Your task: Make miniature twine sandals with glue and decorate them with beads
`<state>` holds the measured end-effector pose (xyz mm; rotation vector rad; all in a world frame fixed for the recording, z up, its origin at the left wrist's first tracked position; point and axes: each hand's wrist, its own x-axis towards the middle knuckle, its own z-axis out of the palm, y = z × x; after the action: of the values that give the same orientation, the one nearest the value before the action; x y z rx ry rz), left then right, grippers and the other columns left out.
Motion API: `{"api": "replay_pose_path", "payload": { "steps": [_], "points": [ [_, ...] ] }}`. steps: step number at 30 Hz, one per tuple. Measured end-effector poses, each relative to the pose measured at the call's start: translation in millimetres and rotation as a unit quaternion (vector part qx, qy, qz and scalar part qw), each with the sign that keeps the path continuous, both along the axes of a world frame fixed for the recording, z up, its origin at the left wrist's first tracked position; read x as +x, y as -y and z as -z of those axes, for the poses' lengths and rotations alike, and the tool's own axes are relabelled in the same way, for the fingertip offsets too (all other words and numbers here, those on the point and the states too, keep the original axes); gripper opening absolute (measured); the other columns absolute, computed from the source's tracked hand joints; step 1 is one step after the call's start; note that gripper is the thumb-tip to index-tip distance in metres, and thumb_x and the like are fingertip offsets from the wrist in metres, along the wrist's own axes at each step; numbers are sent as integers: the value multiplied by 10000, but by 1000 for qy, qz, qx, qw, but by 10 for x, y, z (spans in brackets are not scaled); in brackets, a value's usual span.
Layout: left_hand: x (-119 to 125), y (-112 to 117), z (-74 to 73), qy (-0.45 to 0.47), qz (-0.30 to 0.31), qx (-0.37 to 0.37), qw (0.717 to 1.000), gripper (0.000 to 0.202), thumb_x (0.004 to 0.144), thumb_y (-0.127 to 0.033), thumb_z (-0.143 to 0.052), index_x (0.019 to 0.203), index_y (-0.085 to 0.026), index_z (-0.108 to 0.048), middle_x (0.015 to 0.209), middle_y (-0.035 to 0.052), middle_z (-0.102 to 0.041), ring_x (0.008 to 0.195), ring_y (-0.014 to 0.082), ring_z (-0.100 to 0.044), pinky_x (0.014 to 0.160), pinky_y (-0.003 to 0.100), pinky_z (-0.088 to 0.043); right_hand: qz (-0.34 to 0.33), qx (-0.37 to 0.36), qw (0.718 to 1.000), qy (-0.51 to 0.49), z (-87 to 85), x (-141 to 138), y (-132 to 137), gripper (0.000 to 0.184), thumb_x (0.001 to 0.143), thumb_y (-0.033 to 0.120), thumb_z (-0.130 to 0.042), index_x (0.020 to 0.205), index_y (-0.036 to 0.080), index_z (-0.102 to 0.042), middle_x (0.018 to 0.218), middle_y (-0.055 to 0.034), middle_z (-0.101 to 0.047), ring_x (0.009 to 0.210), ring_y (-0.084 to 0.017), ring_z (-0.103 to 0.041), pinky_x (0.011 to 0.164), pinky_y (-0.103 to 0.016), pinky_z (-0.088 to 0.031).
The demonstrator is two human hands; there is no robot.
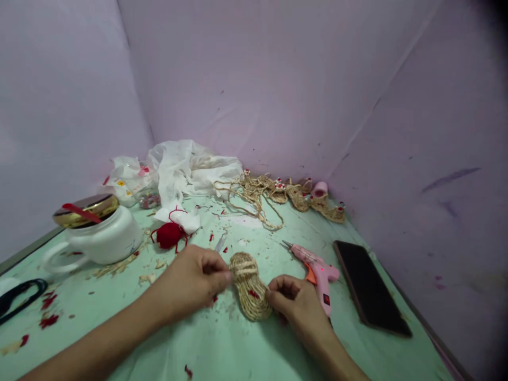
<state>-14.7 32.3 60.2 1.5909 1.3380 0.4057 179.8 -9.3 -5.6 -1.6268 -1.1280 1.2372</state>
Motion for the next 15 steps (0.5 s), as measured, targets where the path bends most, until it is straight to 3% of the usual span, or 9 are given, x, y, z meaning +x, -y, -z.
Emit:
{"api": "replay_pose_path", "payload": {
  "steps": [3,6,10,15],
  "points": [
    [1,-372,-150,-89,-16,175,980,170,667,-263,-511,654,-151,-637,537,-7,-596,500,116,-528,486,200,-380,-18,15,999,41,26,-25,-11,71,603,213,-542,581,148,-562,472,45,-456,427,-75,-361,416,-201,-273],
    [140,-755,-139,-187,21,280,942,215,687,-214,-461,700,-153,-667,632,15,-651,597,136,-563,569,211,-392,-42,26,997,61,33,-42,-15,98,635,221,-532,621,141,-586,536,15,-508,501,-102,-433,470,-210,-316],
    [360,-1133,28,-244,35,299,922,202,637,-156,-462,631,-146,-664,642,64,-657,642,179,-571,596,247,-369,-57,31,994,88,61,-24,-20,124,655,235,-508,631,145,-591,539,4,-536,520,-117,-475,487,-208,-341],
    [314,-1408,71,-306,-47,303,901,258,699,-192,-385,643,-142,-631,708,132,-648,697,235,-569,587,285,-351,-53,49,989,129,185,1,-27,129,632,240,-502,605,159,-599,505,1,-574,446,-109,-478,432,-195,-303]
  ]
}}
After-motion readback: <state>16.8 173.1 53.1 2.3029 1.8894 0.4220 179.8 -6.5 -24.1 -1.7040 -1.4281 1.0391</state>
